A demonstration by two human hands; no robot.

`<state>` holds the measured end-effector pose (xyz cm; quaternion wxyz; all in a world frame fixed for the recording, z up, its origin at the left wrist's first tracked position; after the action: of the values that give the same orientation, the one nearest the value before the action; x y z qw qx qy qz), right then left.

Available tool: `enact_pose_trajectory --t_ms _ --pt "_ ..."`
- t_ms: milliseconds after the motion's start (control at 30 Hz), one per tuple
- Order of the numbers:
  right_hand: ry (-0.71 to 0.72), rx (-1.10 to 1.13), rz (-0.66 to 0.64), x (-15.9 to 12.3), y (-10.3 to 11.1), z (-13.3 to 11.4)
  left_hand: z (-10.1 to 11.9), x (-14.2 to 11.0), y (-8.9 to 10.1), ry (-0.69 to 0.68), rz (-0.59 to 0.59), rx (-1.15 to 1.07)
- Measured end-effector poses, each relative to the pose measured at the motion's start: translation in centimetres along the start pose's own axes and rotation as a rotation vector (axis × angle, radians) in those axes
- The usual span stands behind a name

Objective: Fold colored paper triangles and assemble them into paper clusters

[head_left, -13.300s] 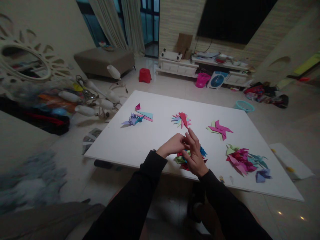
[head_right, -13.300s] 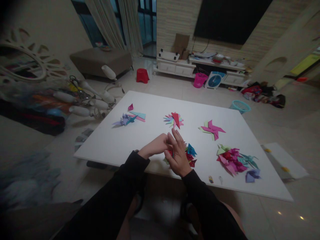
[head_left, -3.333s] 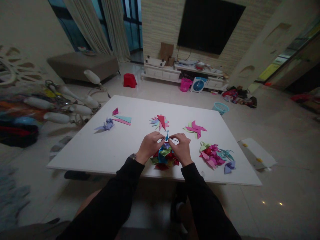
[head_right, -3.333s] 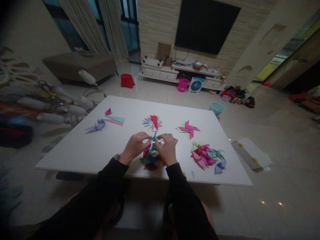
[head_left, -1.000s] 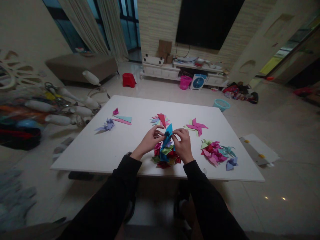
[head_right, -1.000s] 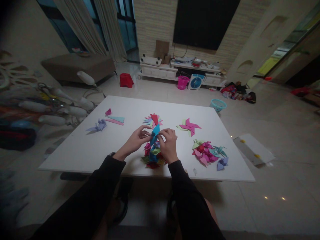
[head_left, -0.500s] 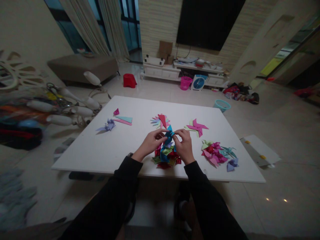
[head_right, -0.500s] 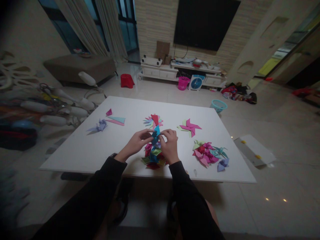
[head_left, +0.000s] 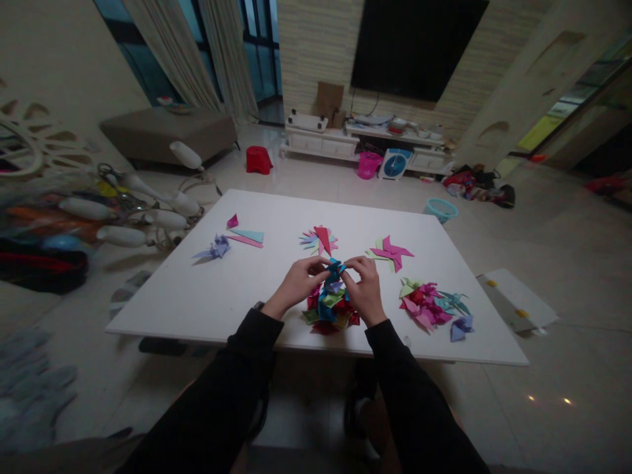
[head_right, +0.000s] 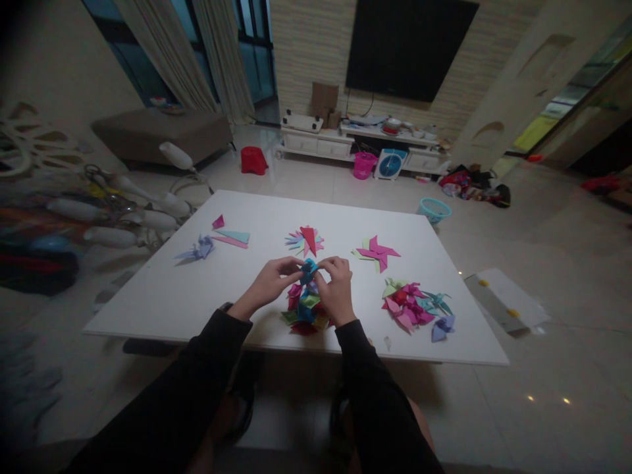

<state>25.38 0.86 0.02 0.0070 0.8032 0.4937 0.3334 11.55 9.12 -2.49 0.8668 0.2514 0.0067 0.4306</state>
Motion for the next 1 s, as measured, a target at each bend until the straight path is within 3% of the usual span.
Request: enact_pose_trajectory --t_ms 633,833,1000 --pt "0.007 -0.006 0.002 -0.1 -0.1 0.0 -0.1 0.0 0.3 0.022 0.027 -0.009" --pt "0.024 0.017 0.038 0.1 0.2 -0.1 -1.1 0.1 0.5 0.054 0.071 -0.13" --pt "0.032 0.03 0.037 0.1 0.3 -0.3 -1.3 0.1 0.0 0.049 0.008 -0.076"
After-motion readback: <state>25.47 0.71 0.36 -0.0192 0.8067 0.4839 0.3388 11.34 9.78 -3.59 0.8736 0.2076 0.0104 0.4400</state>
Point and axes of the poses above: each hand's wrist, its own x-axis towards the middle knuckle, its own y-axis out of the back of the hand, z = x × y, the point moved 7 cm from there along x, towards the middle knuckle, and after that the axes turned 14 degrees about x, right-handed, at the moved point
